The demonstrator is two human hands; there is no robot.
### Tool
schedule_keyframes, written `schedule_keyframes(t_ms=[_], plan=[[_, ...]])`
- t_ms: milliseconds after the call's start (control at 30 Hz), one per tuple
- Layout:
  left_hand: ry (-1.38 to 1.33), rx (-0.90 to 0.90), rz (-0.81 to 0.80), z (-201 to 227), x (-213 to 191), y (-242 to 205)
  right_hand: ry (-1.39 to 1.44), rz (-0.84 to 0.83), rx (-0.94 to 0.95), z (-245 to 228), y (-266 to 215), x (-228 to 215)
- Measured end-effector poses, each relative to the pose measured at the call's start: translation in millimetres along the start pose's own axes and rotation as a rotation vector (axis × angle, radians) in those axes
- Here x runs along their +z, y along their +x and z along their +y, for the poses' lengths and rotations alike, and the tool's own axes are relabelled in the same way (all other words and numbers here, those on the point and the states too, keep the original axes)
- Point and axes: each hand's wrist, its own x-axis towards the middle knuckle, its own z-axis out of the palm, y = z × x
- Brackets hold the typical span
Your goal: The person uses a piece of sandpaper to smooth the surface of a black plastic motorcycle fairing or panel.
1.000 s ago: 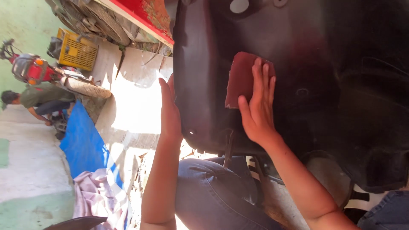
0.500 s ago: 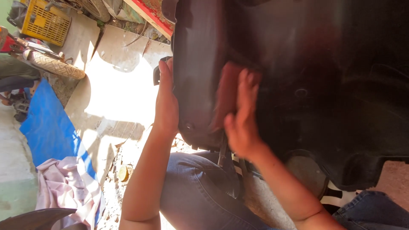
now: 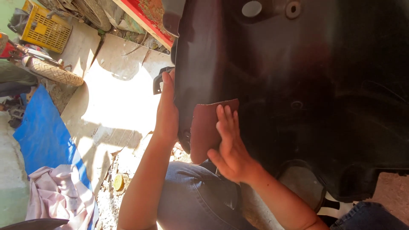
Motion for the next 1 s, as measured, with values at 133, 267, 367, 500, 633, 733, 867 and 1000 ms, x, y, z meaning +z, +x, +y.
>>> schedule_keyframes(t_ms=[133, 267, 367, 500, 633, 733, 867, 1000], plan=[[-0.032, -0.026, 0.004, -0.8, -0.2, 0.4, -0.088, 0.053, 0.087, 35.7, 14.6, -17.9], [-0.025, -0.011, -0.032, 2.6, 1.6, -2.1, -0.063, 0.169, 0.149, 16.5, 13.2, -8.0], [0.003, 0.026, -0.042, 0.6, 0.4, 1.2, -0.034, 0.126, 0.050, 20.6, -2.8, 5.9], [-0.073, -0.032, -0.025, 2.5, 1.7, 0.3, -0.157, 0.163, 0.157, 46.1, 16.4, -16.4], [0.020, 0.066, -0.092, -0.6, -1.7, -4.0, -0.242, 0.258, 0.315, 27.1, 36.2, -26.8], [-0.022, -0.001, -0.030, 2.4, 3.3, -2.4, -0.151, 0.226, 0.228, 14.2, 28.5, -14.8], [-0.057, -0.013, -0.036, 5.1, 4.4, -1.9, -0.172, 0.179, 0.140, 27.0, 48.8, -30.4], [-0.177, -0.098, -0.060, -7.9, -5.7, 0.7, -0.416, 0.237, 0.303, 21.1, 80.6, -57.0]])
